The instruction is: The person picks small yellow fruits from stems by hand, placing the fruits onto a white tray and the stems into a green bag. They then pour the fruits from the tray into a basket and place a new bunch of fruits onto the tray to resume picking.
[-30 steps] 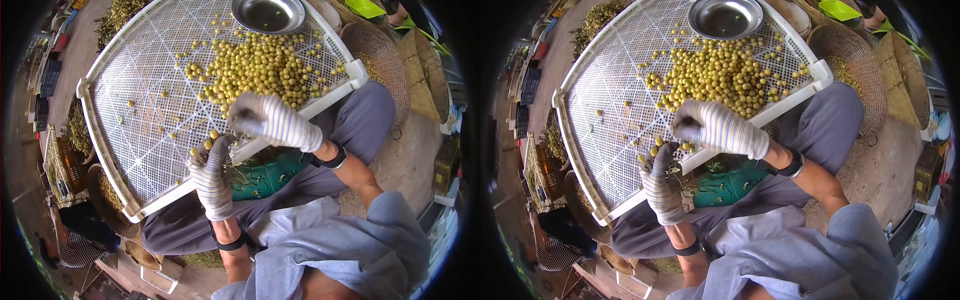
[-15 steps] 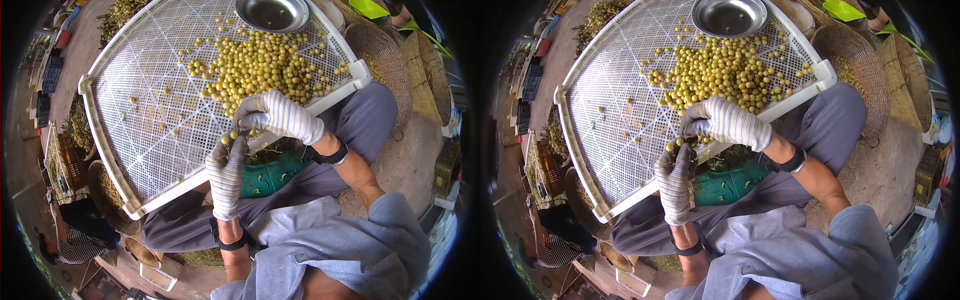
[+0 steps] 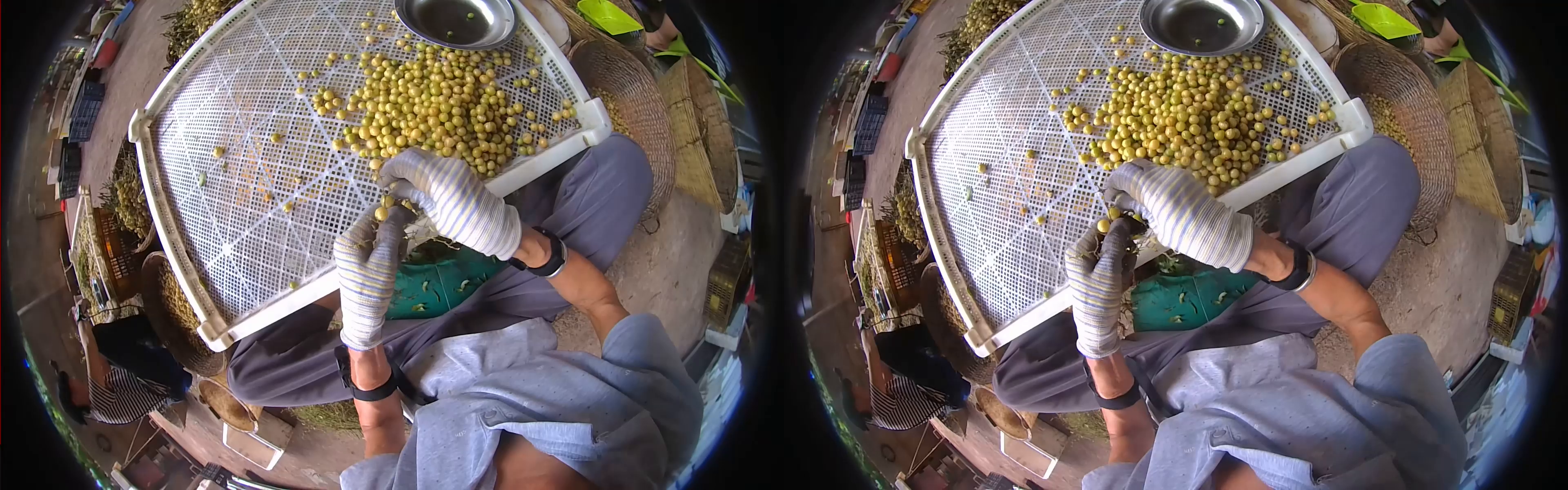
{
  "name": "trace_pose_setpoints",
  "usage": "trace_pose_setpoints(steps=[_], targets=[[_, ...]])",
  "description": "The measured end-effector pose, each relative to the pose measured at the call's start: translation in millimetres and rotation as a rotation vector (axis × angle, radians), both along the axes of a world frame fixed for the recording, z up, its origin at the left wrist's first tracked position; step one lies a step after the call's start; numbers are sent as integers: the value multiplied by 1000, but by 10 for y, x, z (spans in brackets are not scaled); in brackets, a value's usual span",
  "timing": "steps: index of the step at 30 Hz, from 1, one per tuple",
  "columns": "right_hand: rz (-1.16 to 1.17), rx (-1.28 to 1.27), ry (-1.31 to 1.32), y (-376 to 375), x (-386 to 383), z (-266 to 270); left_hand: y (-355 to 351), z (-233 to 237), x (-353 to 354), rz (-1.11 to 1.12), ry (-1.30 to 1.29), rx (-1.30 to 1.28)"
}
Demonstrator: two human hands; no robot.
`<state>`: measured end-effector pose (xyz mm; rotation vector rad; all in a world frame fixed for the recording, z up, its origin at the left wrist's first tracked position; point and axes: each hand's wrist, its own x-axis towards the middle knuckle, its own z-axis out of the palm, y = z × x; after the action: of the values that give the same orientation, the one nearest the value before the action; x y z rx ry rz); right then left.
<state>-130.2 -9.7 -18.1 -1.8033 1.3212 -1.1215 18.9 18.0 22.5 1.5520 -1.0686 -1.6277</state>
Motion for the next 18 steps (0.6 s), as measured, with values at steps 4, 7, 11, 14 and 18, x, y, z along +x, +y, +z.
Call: trace_pose_setpoints(steps=[4,7,11,14,18], targets=[[308,575,-554,-112,-215,146,-24,29,46,-11,47,21],[375,611,-709,-106,-229,85,-29,0,43,33,122,44],[366,498,-519,-164,-360,111,-40,43,126,-23,110,84],[265,511,-477,-222,-408,139,-28,111,20,170,87,29],[343,435,-396,-197,-339,178,-71,50,134,-37,19,37]])
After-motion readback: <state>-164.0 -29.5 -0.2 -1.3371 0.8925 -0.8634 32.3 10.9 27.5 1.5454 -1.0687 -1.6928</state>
